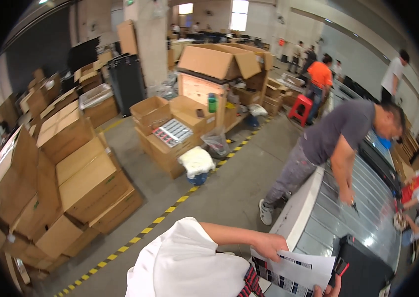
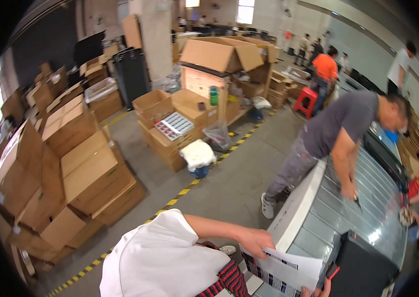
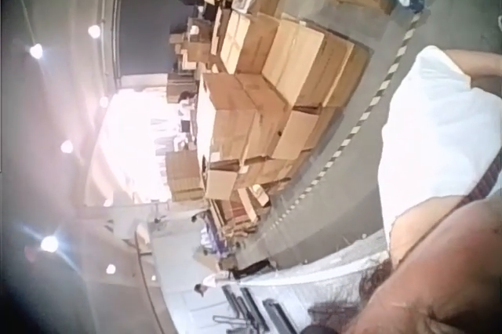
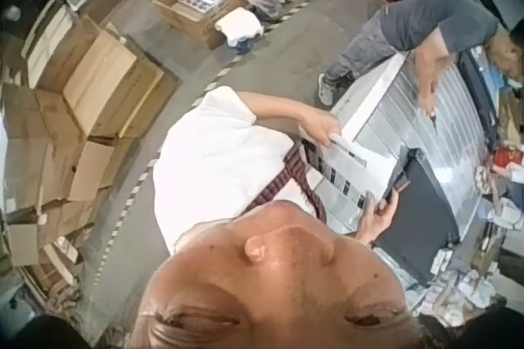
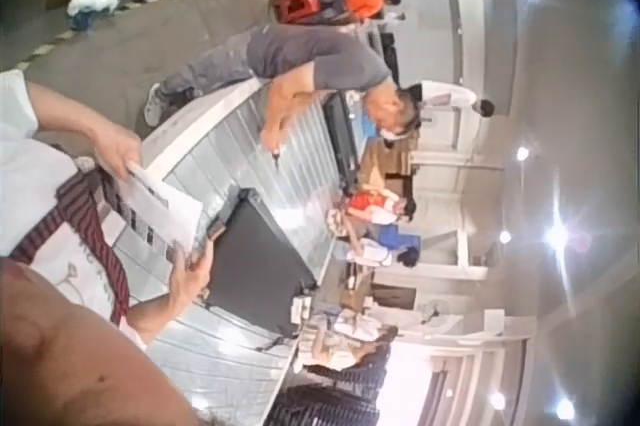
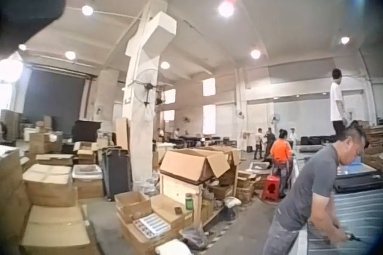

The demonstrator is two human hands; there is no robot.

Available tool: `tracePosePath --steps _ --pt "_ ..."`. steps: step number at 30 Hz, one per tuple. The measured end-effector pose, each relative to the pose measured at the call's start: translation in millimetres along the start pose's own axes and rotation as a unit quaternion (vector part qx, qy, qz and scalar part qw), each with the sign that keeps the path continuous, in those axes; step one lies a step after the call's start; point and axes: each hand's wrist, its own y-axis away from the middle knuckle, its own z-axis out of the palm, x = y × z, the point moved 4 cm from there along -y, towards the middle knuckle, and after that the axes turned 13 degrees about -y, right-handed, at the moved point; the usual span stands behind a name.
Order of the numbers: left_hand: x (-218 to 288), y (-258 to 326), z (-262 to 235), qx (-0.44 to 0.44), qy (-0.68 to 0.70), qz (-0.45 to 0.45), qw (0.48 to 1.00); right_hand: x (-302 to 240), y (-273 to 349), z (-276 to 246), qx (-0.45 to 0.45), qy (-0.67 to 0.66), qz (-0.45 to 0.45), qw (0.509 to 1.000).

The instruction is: Apply adhesive labels and QR codes to treadmill frames on a factory assembly line.

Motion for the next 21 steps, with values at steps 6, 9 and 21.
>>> tracePosePath --steps 6,9,21 --pt "8.4 8.7 -5.5 0.091 0.093 0.013 0.991 -20.3 -7.6 25.3 0.007 0.009 -0.057 0.998" --pt "-7.3 13.6 -3.1 0.117 0.057 -0.060 0.990 -28.3 -10.4 37.7 -0.018 0.080 -0.129 0.988" --pt "-15.4 2.1 -16.1 0.086 -0.021 -0.023 0.996 -9.0 -31.7 48.7 -0.011 0.131 -0.207 0.970"
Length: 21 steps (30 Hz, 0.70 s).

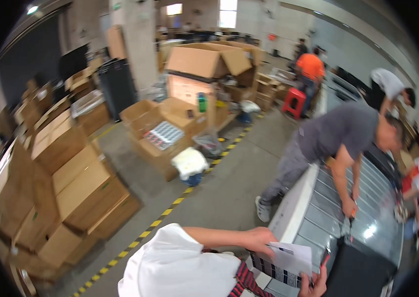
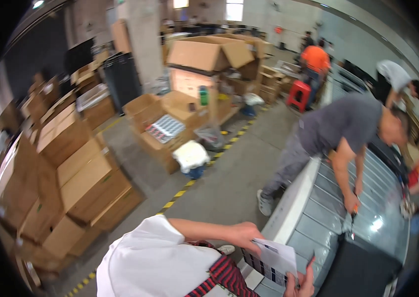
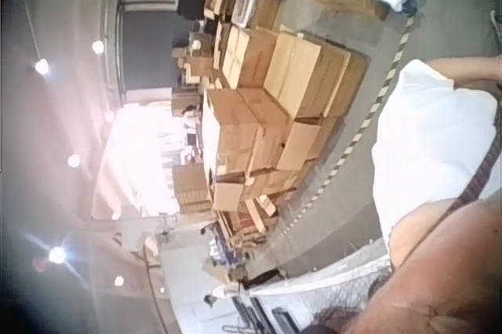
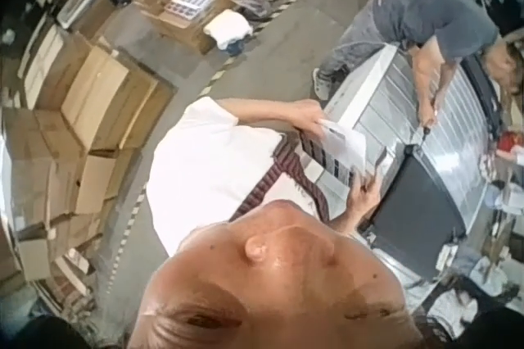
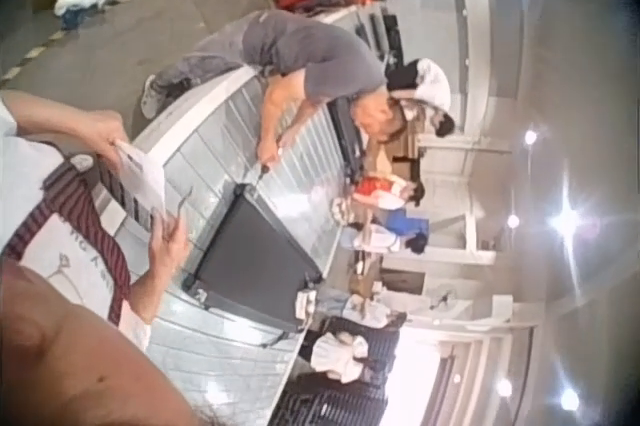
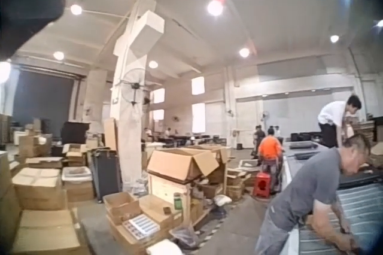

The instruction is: Apply adhesive labels and QR codes to treadmill frames on a factory assembly line.

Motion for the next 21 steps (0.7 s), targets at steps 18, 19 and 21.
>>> tracePosePath --steps 18,19,21 --pt "6.6 -74.6 73.8 -0.097 0.009 0.124 0.988 17.6 89.7 -46.9 0.141 0.130 0.234 0.953" --pt "9.7 -77.9 78.8 -0.106 0.012 0.133 0.985 13.6 97.4 -50.7 0.151 0.134 0.240 0.950" --pt "15.9 -82.5 87.2 -0.113 -0.006 0.145 0.983 4.0 116.6 -61.4 0.217 0.066 0.272 0.935"
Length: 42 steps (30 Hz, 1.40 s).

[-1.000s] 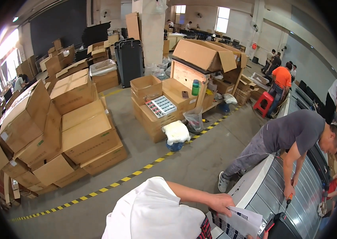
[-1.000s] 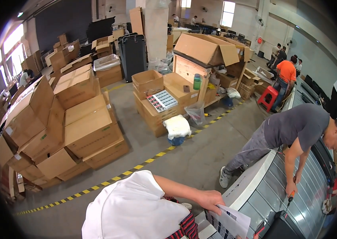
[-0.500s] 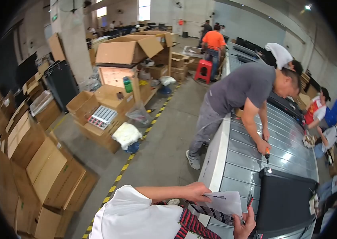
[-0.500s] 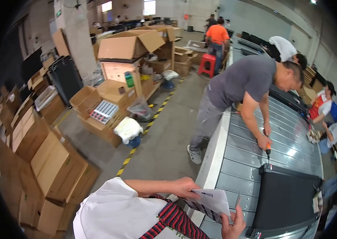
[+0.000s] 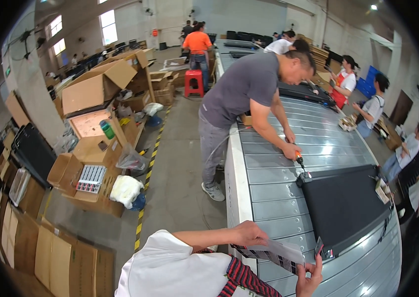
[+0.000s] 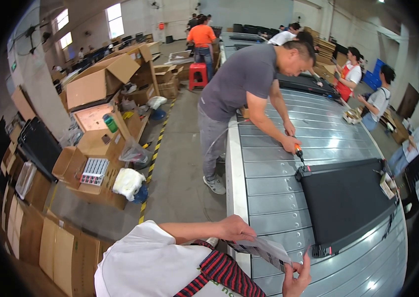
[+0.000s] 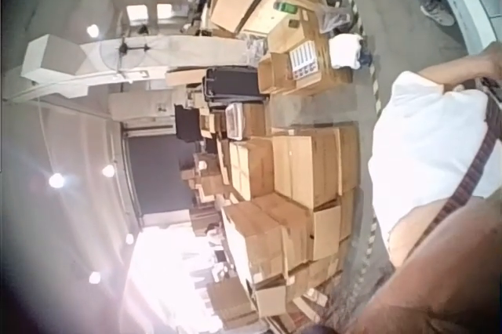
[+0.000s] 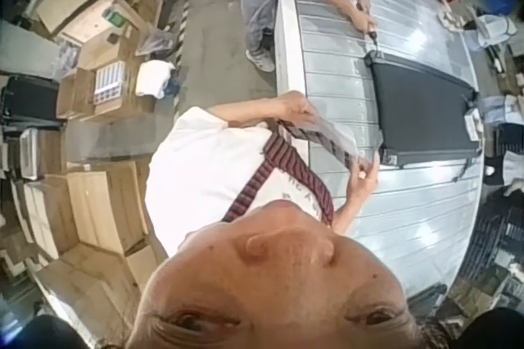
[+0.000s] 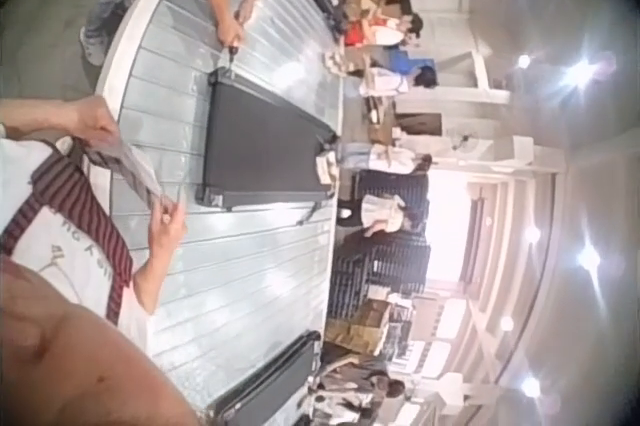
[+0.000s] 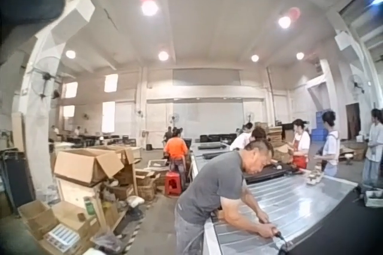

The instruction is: Apply adhesive labels and QR codes to treadmill frames on a factory assembly line.

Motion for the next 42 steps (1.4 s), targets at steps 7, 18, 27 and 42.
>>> tracePosePath --steps 7,18,27,42 --pt "16.8 -22.7 -12.8 0.013 0.252 -0.193 0.948 24.0 60.5 -61.4 0.195 -0.094 -0.004 0.976" --pt "13.6 -11.9 132.6 -0.237 0.226 -0.176 0.928 53.0 98.5 -102.8 0.307 -0.188 0.057 0.931" --pt "-18.1 -25.6 186.4 -0.316 0.161 -0.093 0.930 108.9 101.3 -82.3 0.351 -0.241 0.296 0.855" --pt "-192.0 -89.3 186.9 -0.255 0.078 -0.204 0.942 290.7 176.0 16.8 0.284 -0.468 0.506 0.667"
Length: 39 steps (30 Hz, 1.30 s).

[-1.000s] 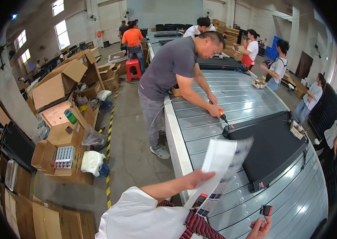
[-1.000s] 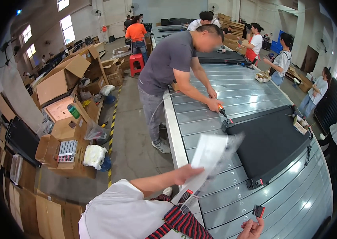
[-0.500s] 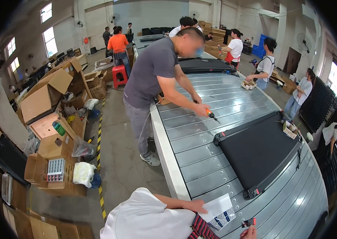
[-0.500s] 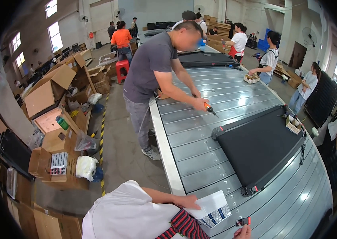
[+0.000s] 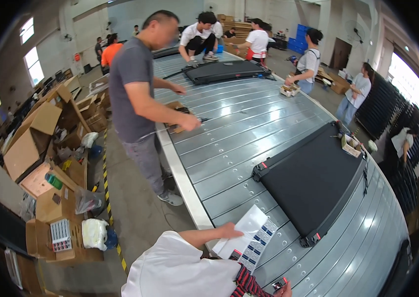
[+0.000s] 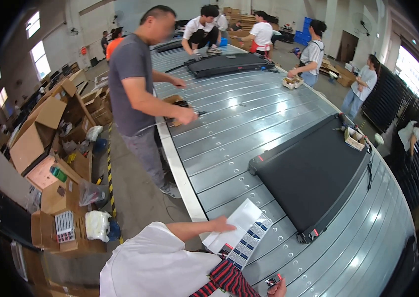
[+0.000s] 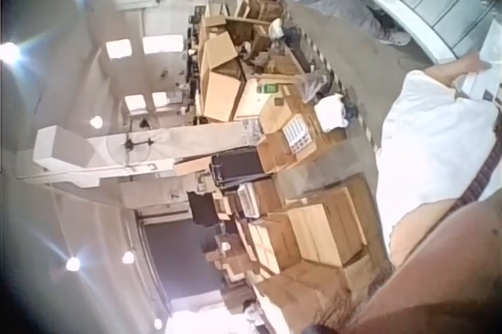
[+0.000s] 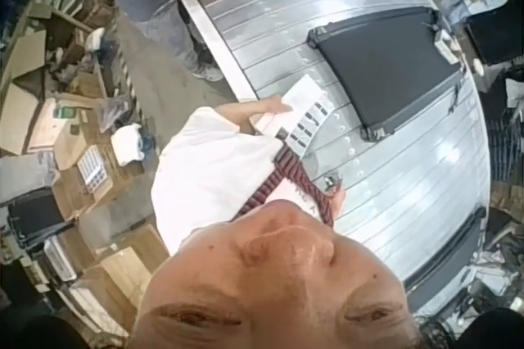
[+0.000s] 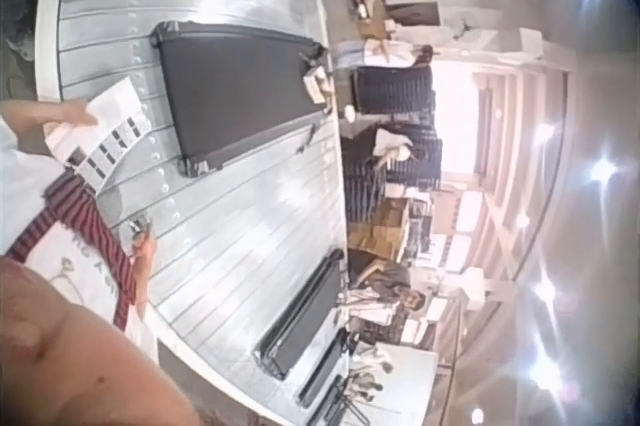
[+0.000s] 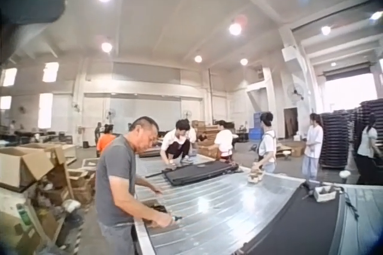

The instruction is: Apply adhesive labels and QR codes to treadmill frames on a factory assembly line.

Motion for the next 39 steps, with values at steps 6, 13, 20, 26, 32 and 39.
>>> tracePosePath --steps 6,13,20,26,32,39 --pt "-4.2 -16.2 -5.8 -0.047 -0.033 -0.006 0.998 1.4 -6.5 -6.4 0.024 -0.014 -0.031 0.999" --pt "0.6 -15.4 -7.8 -0.068 0.045 0.015 0.997 -6.0 9.7 17.1 0.057 -0.012 -0.073 0.996" --pt "-4.2 -18.5 1.9 -0.083 -0.021 -0.018 0.996 -1.5 -16.5 -7.9 0.081 -0.001 -0.029 0.996" --pt "5.8 -15.1 4.9 -0.080 -0.114 -0.003 0.990 -2.0 -13.1 -9.6 0.076 0.008 -0.009 0.997" --pt "-2.2 -22.5 15.2 -0.079 -0.131 -0.005 0.988 -4.7 -13.0 -9.9 0.068 0.003 -0.030 0.997" --pt "-10.7 -31.8 19.5 -0.110 0.008 0.022 0.994 -8.4 -10.3 -3.2 0.084 -0.024 -0.008 0.996"
